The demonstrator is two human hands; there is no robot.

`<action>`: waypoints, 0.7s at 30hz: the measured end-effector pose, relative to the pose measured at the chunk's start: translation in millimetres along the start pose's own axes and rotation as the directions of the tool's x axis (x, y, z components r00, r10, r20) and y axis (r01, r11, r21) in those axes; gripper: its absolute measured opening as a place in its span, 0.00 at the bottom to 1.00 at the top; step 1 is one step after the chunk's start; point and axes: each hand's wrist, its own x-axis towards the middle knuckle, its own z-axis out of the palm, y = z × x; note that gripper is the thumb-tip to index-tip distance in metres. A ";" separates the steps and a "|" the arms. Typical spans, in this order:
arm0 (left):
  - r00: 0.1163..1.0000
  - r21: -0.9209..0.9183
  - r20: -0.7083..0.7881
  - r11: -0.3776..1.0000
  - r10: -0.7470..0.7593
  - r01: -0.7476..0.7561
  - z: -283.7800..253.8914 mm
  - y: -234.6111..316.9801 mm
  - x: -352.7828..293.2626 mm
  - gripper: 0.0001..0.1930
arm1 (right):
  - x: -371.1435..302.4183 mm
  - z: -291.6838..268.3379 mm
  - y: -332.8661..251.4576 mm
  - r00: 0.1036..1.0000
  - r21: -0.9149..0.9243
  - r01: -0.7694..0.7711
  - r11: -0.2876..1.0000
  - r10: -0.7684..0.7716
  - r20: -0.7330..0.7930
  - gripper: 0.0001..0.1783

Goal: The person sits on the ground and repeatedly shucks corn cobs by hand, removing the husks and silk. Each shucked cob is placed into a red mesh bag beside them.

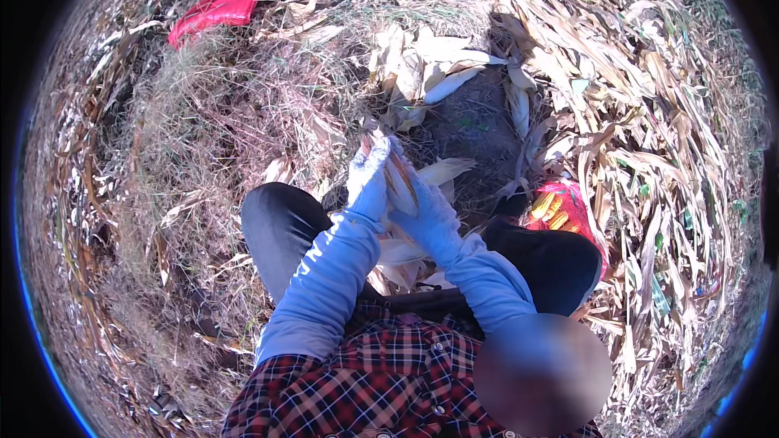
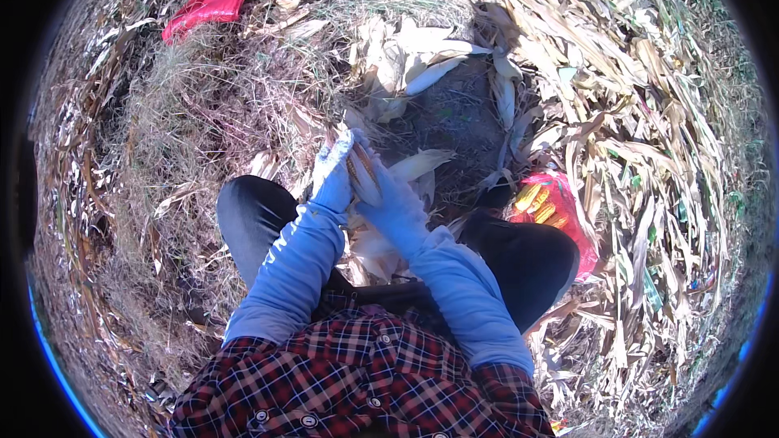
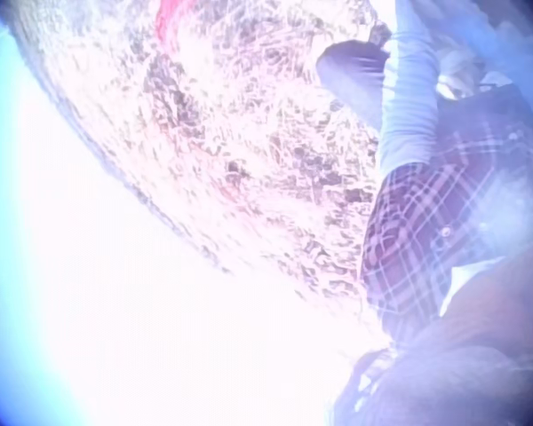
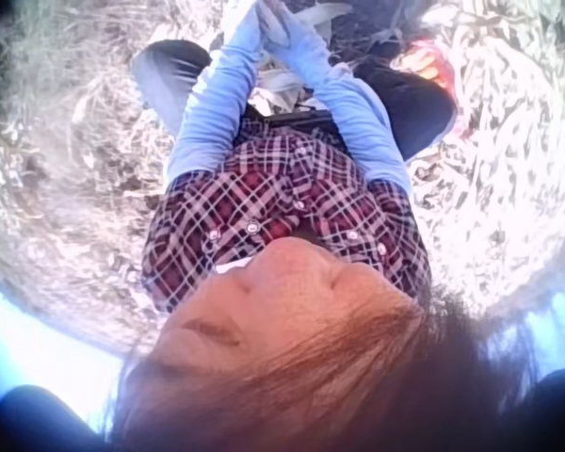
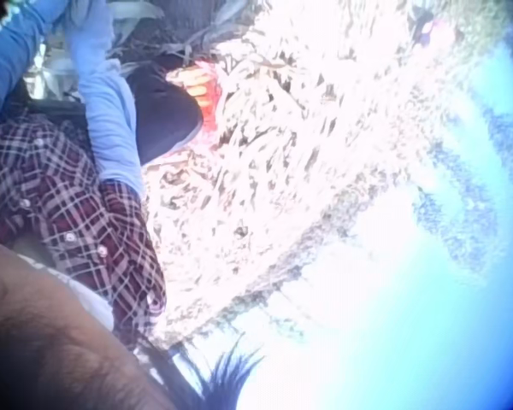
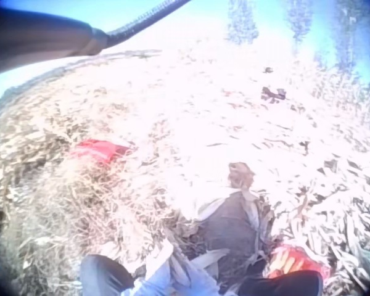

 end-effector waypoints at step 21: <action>0.952 -0.503 0.036 0.817 -0.305 0.281 -32.0 -32.6 12.9 0.24 | 0.6 29.5 26.8 0.918 0.589 0.389 0.708 -0.245 -0.313 0.35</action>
